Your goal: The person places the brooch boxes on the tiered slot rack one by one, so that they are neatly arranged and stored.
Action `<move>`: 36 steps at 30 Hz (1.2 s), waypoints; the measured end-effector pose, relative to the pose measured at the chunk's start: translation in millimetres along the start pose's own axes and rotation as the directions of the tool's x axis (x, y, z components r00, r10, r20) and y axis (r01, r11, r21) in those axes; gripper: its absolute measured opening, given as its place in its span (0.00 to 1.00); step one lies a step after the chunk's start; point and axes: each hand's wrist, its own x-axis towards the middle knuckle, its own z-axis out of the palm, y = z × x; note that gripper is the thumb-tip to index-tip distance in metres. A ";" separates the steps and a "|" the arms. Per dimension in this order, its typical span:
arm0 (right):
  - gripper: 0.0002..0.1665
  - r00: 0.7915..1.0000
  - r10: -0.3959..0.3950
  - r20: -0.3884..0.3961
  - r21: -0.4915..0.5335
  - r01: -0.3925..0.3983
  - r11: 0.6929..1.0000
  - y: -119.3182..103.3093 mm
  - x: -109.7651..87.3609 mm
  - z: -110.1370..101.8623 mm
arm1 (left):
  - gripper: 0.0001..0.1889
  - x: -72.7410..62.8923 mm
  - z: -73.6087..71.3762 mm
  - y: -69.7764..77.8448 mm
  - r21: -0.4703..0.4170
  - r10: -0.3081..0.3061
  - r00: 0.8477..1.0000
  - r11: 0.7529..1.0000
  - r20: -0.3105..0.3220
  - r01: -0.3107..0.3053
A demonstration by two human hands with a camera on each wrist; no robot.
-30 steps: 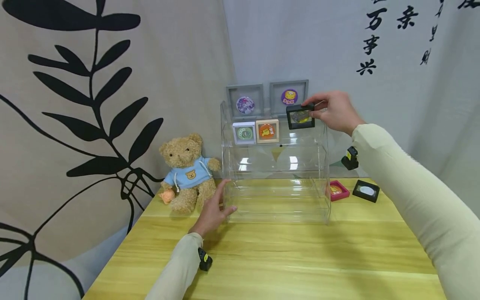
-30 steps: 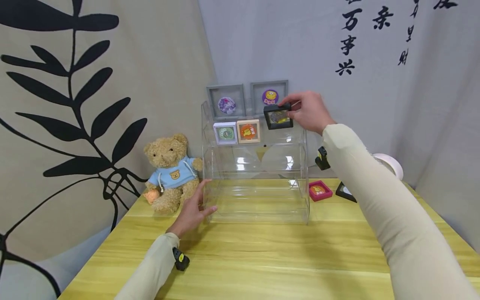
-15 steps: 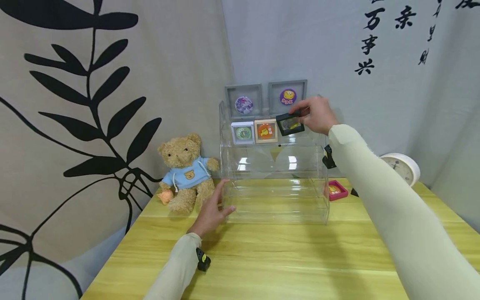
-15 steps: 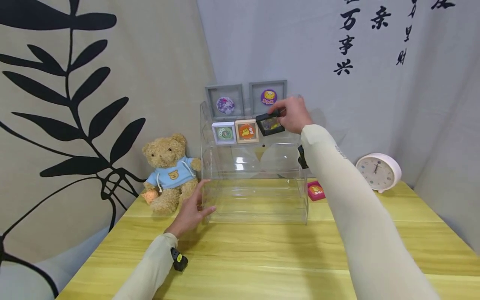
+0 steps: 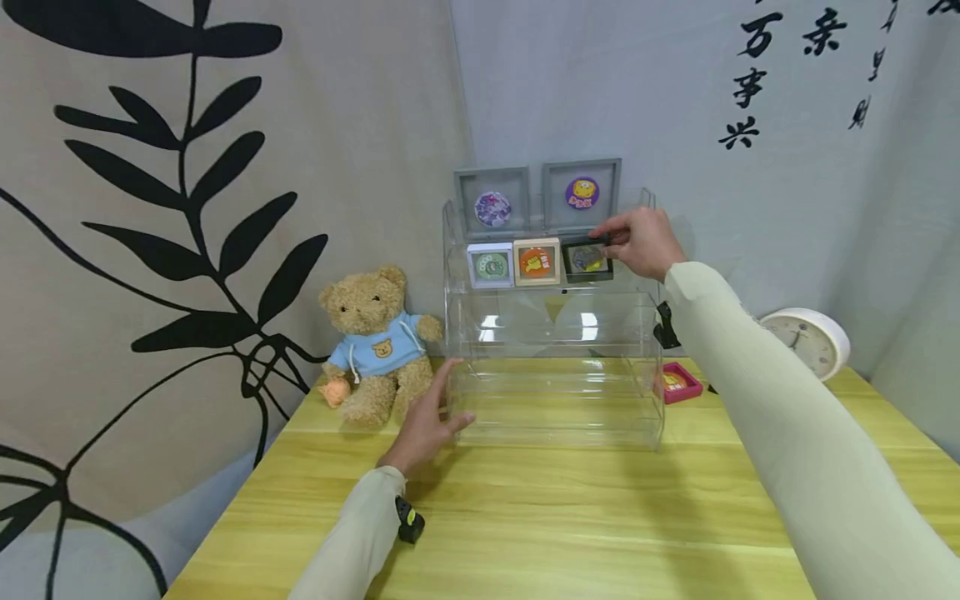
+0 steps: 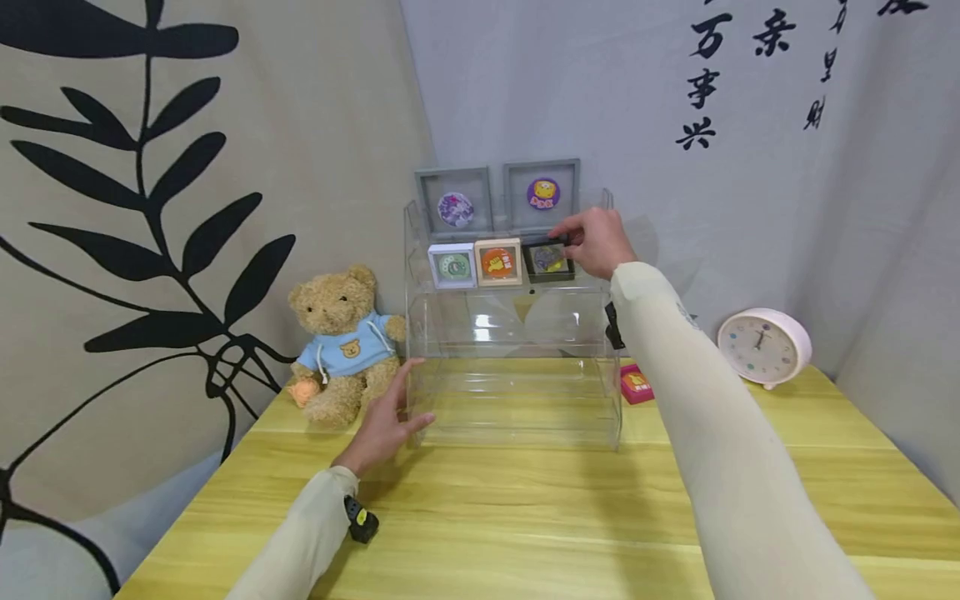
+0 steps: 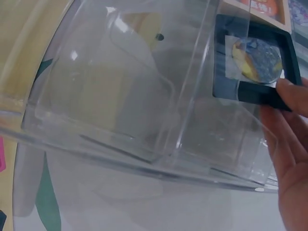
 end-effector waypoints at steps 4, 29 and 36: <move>0.17 1.000 -0.008 -0.019 -0.027 0.008 1.000 2.7 -3.9 -0.4 | 0.49 0.5 -0.5 0.3 0.002 -0.006 1.000 1.000 0.004 0.006; 0.32 0.968 -0.220 -0.121 -0.254 0.184 0.949 22.1 -70.0 -30.5 | 0.48 3.0 -1.5 -0.3 -0.015 0.012 1.000 1.000 0.008 -0.012; 0.19 0.950 -0.175 -0.259 -0.213 0.121 0.970 63.4 -96.7 -33.2 | 0.49 2.3 1.9 -2.5 -0.011 0.002 1.000 1.000 0.015 -0.002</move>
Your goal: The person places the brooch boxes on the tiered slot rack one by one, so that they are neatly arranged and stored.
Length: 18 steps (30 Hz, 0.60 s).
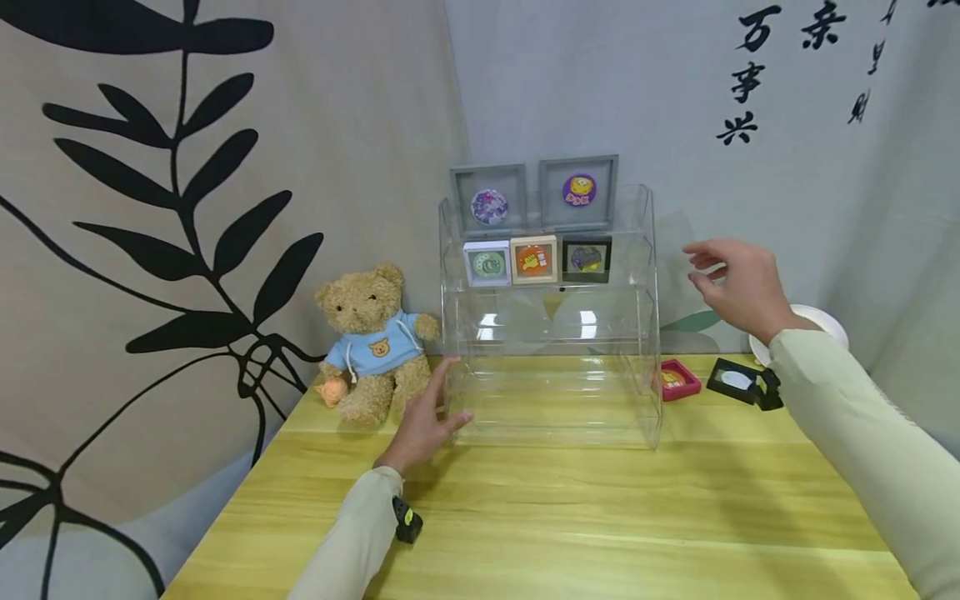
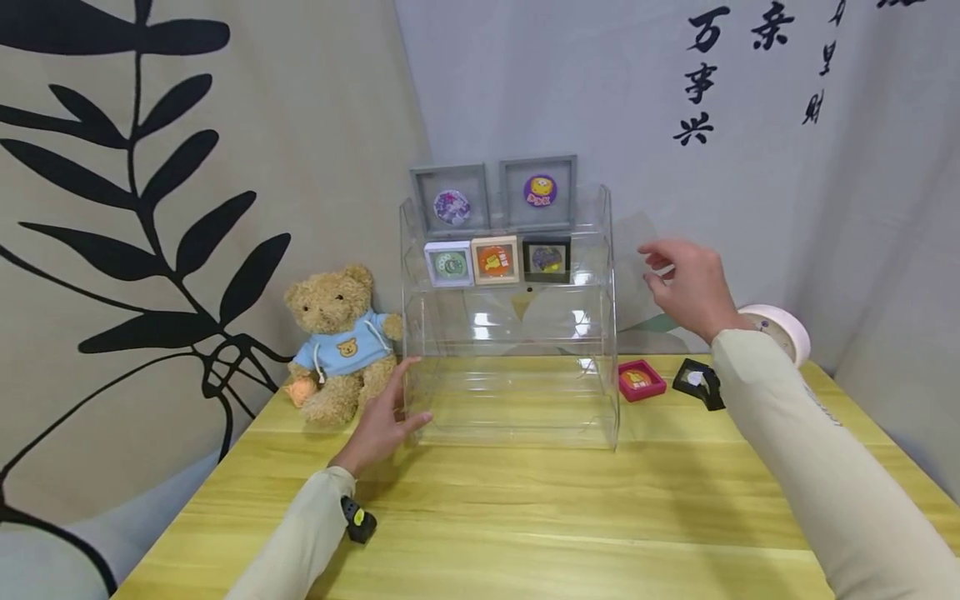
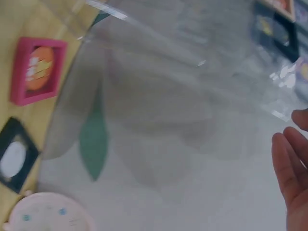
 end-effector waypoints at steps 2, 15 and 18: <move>0.16 1.000 0.024 0.004 0.000 -0.024 1.000 9.9 -7.4 1.8 | 0.48 -0.1 0.6 -0.5 -0.003 -0.004 1.000 1.000 0.003 0.004; 0.09 0.970 0.213 0.118 -0.008 -0.213 0.977 70.8 -51.4 23.4 | 0.49 0.8 -1.7 1.6 -0.019 0.002 1.000 1.000 0.005 -0.001; 0.09 0.953 0.255 0.163 -0.030 -0.254 0.967 81.7 -63.2 30.9 | 0.49 0.3 -1.1 1.0 -0.029 -0.002 1.000 1.000 0.011 0.002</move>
